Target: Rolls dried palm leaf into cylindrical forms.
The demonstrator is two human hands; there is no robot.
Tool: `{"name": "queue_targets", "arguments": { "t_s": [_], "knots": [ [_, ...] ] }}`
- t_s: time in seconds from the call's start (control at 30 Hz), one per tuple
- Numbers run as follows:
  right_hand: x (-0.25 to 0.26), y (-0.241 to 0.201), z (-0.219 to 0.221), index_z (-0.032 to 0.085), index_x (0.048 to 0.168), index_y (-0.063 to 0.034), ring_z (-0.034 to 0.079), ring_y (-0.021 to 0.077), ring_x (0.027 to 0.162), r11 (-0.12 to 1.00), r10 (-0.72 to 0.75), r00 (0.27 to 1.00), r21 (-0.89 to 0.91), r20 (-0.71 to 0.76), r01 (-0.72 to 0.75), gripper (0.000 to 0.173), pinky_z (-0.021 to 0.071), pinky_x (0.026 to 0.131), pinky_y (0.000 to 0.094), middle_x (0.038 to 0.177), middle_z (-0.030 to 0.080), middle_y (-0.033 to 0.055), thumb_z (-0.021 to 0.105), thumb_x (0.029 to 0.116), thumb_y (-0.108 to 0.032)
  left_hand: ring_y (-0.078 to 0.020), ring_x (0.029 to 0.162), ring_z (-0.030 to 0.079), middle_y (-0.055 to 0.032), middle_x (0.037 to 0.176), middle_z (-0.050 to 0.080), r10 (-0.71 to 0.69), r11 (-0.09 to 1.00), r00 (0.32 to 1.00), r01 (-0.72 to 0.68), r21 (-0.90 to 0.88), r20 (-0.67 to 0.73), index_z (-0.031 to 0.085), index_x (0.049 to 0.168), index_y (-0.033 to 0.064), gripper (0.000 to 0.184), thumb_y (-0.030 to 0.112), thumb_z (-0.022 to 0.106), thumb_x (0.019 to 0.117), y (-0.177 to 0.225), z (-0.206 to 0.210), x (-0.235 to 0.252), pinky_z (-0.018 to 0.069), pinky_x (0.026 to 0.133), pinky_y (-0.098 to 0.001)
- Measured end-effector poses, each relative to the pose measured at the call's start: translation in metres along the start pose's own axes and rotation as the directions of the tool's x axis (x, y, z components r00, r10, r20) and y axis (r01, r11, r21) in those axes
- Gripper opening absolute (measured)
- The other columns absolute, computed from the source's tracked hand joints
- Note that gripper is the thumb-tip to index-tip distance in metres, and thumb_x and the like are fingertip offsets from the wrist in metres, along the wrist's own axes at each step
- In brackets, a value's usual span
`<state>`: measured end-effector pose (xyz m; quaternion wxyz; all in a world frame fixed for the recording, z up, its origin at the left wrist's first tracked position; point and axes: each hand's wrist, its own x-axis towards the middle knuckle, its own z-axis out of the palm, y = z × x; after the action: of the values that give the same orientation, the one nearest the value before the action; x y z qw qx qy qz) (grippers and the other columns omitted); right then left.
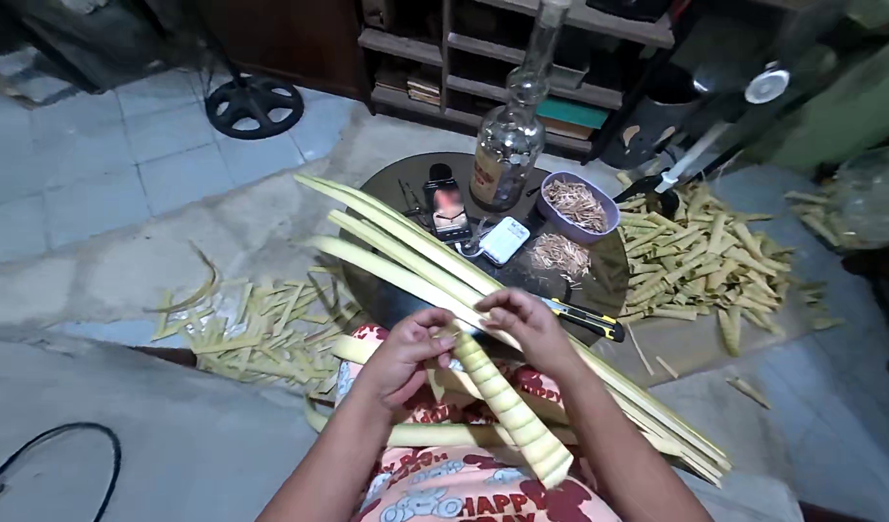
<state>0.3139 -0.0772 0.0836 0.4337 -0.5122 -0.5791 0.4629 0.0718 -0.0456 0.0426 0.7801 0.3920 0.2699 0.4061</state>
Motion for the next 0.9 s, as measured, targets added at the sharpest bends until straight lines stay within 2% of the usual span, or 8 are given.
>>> {"name": "queue_targets", "arguments": {
  "t_s": [0.1,0.2,0.3,0.4,0.5,0.6,0.7,0.9],
  "knots": [
    [-0.006,0.026,-0.074,0.050,0.146,-0.0015,0.061,0.0256,0.125,0.912,0.080,0.979,-0.382,-0.188,-0.147,0.048,0.0524,0.105,0.0424,0.141,0.058,0.0170,0.060,0.1012,-0.018,-0.0193,0.078,0.069,-0.0143,0.100,0.069,0.059,0.998,0.995,-0.056,0.039,-0.086,0.062,0.117,0.0014,0.027,0.003,0.068,0.0908,0.013,-0.032,-0.007,0.0613,0.071,-0.0362],
    [-0.024,0.045,-0.118,0.061,0.137,-0.0069,0.053,0.0421,0.130,0.633,0.183,0.968,-0.733,-0.170,-0.248,0.045,0.0435,0.108,0.0618,0.142,0.056,0.0204,0.070,0.0934,-0.016,-0.0201,0.079,0.069,-0.0147,0.099,0.069,0.108,0.992,0.983,-0.097,0.081,-0.148,0.061,0.118,0.0009,0.023,0.002,0.064,0.0948,0.021,-0.054,-0.014,0.0617,0.074,-0.0371],
    [-0.038,0.067,-0.127,0.063,0.136,-0.0160,0.054,0.0427,0.128,0.546,0.198,0.970,-0.806,-0.142,-0.229,0.047,0.0448,0.104,0.0647,0.141,0.057,0.0160,0.075,0.0907,-0.021,-0.0188,0.078,0.069,-0.0129,0.096,0.068,0.121,0.990,0.980,-0.108,0.087,-0.158,0.062,0.117,0.0004,0.019,0.004,0.060,0.0978,0.023,-0.046,-0.012,0.0614,0.074,-0.0363],
    [-0.046,0.073,-0.130,0.059,0.134,-0.0070,0.058,0.0431,0.122,0.551,0.131,0.975,-0.805,-0.177,-0.220,0.042,0.0464,0.103,0.0631,0.133,0.060,0.0212,0.070,0.0960,-0.021,-0.0188,0.077,0.069,-0.0128,0.094,0.069,0.128,0.991,0.978,-0.118,0.066,-0.165,0.063,0.111,-0.0003,0.016,0.004,0.063,0.0959,0.018,-0.030,-0.009,0.0613,0.073,-0.0355],
    [-0.055,0.050,-0.119,0.051,0.135,0.0023,0.067,0.0399,0.105,0.648,0.005,0.935,-0.711,-0.356,-0.274,0.042,0.0547,0.091,0.0586,0.120,0.064,0.0248,0.063,0.1008,-0.019,-0.0204,0.078,0.069,-0.0132,0.093,0.069,0.138,0.990,0.979,-0.133,0.045,-0.151,0.063,0.105,0.0008,0.015,0.003,0.069,0.0916,0.018,-0.023,-0.009,0.0616,0.074,-0.0375],
    [-0.065,0.027,-0.095,0.040,0.152,-0.0009,0.063,0.0372,0.108,0.786,-0.127,0.900,-0.595,-0.417,-0.165,0.072,0.0540,0.092,0.0543,0.127,0.061,0.0250,0.075,0.0911,-0.021,-0.0215,0.083,0.069,-0.0126,0.093,0.068,0.157,0.987,0.975,-0.149,0.067,-0.155,0.062,0.101,0.0020,0.015,0.001,0.070,0.0886,0.015,-0.018,-0.010,0.0605,0.078,-0.0401],
    [-0.069,-0.001,-0.042,0.056,0.146,-0.0118,0.063,0.0274,0.108,0.850,-0.173,0.926,-0.526,-0.334,-0.031,0.064,0.0567,0.088,0.0447,0.127,0.060,0.0186,0.077,0.0884,-0.030,-0.0194,0.085,0.067,-0.0118,0.096,0.068,0.148,0.986,0.971,-0.131,0.102,-0.187,0.064,0.105,0.0012,0.014,0.003,0.068,0.0907,0.011,-0.009,-0.005,0.0584,0.077,-0.0369],
    [-0.063,0.020,0.032,0.055,0.148,-0.0305,0.068,0.0163,0.101,0.635,-0.347,0.937,-0.748,-0.052,0.194,0.061,0.0583,0.086,0.0387,0.118,0.070,0.0009,0.069,0.0899,-0.019,-0.0227,0.094,0.067,-0.0157,0.107,0.068,0.050,0.995,0.967,-0.068,-0.067,-0.249,0.063,0.115,-0.0004,0.028,-0.005,0.059,0.0875,0.004,0.019,-0.002,0.0577,0.080,-0.0413]
  ]
}}
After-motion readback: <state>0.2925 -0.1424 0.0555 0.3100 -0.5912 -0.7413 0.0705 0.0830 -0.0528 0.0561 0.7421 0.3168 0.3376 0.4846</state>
